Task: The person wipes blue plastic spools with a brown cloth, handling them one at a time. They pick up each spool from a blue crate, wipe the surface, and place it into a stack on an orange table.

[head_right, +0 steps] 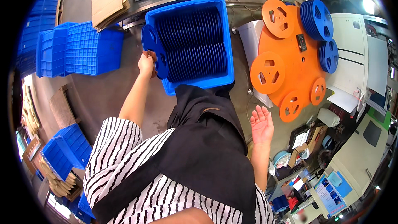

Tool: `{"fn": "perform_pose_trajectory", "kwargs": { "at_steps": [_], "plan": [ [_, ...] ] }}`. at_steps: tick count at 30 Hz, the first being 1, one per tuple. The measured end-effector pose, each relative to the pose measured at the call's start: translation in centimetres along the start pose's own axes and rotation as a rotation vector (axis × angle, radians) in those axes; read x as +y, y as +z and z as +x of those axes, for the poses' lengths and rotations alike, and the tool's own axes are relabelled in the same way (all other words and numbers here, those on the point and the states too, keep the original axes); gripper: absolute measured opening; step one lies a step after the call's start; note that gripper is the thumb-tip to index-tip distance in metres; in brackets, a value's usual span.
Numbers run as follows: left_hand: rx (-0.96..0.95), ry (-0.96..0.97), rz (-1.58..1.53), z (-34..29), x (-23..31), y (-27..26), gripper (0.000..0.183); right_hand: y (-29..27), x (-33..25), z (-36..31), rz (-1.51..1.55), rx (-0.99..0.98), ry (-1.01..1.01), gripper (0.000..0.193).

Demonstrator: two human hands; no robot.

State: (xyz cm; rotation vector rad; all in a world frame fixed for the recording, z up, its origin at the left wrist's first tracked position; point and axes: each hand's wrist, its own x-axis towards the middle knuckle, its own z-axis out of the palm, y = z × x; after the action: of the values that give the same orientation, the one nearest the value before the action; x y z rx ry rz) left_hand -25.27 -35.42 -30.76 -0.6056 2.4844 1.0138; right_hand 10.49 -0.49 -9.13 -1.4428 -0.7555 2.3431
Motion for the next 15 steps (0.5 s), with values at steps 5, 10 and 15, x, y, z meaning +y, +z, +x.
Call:
{"fn": "perform_pose_trajectory", "kwargs": {
  "at_steps": [5,10,15],
  "plan": [
    [-0.124,-0.01,-0.232,1.9,0.1,-0.8,0.016,0.1,0.0,0.1,-0.012,0.012,0.012,0.037],
    [-0.215,-0.094,-0.284,2.9,-0.8,-0.3,0.013,0.7,-0.2,-0.1,-0.049,0.052,0.011,0.038],
    [-0.289,-0.039,-0.315,4.1,-4.1,1.8,0.012,1.4,-0.5,0.1,-0.093,0.035,0.018,0.037]
  ]
}}
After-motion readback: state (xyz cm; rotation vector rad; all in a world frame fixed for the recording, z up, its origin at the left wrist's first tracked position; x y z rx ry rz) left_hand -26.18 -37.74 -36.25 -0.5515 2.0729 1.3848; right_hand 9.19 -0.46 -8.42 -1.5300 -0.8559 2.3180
